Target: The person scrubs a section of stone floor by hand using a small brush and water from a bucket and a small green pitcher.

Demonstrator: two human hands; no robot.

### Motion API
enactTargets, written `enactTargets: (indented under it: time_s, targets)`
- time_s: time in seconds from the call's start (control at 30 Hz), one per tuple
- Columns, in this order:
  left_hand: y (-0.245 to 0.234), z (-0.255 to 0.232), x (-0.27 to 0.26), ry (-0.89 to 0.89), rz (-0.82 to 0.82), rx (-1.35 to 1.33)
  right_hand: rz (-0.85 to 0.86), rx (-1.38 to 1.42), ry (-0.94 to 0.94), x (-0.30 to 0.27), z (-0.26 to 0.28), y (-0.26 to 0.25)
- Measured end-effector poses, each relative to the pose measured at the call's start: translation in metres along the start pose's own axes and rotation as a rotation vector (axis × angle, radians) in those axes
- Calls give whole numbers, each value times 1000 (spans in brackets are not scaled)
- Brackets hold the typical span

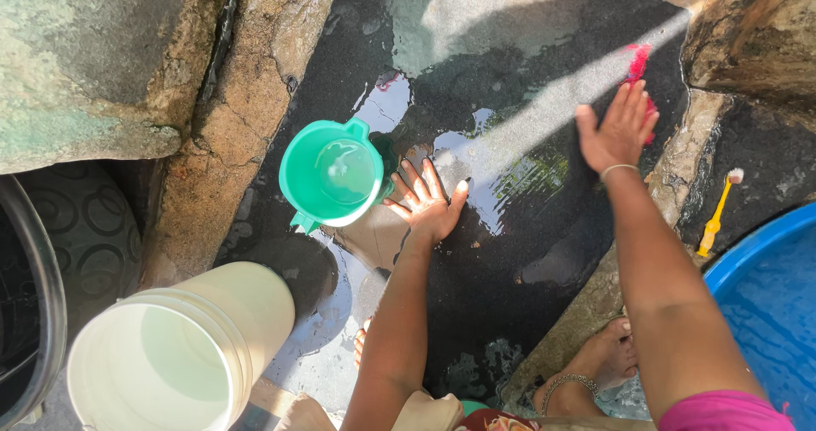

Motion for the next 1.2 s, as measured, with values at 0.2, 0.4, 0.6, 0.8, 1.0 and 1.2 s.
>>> enactTargets:
  time_s: [0.2, 0.4, 0.6, 0.8, 1.0, 1.2]
  targets:
    - [2, 1, 1, -23, 6, -22, 473, -626, -455, -170, 96, 98]
    - [5, 3, 2, -18, -30, -11, 639, 36, -1146, -299, 132, 55]
    - [2, 2, 2, -16, 8, 5, 472, -511, -373, -114, 41, -13]
    - [2, 1, 0, -8, -14, -18, 10, -26, -57, -24, -12, -3]
    - [14, 7, 6, 6, -98, -9, 387, -226, -623, -209, 129, 86]
    - [5, 1, -3, 8, -559, 122, 551, 66, -1063, -305, 174, 75]
Point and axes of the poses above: each hand's wrist, its own x-axis towards the middle knuckle, its own y-axis out of the palm, z = x × y, the point moved 6 cm from there along x, towards the middle knuckle, and after that the axes turned 3 degrees about x, right-handed, at the moved point
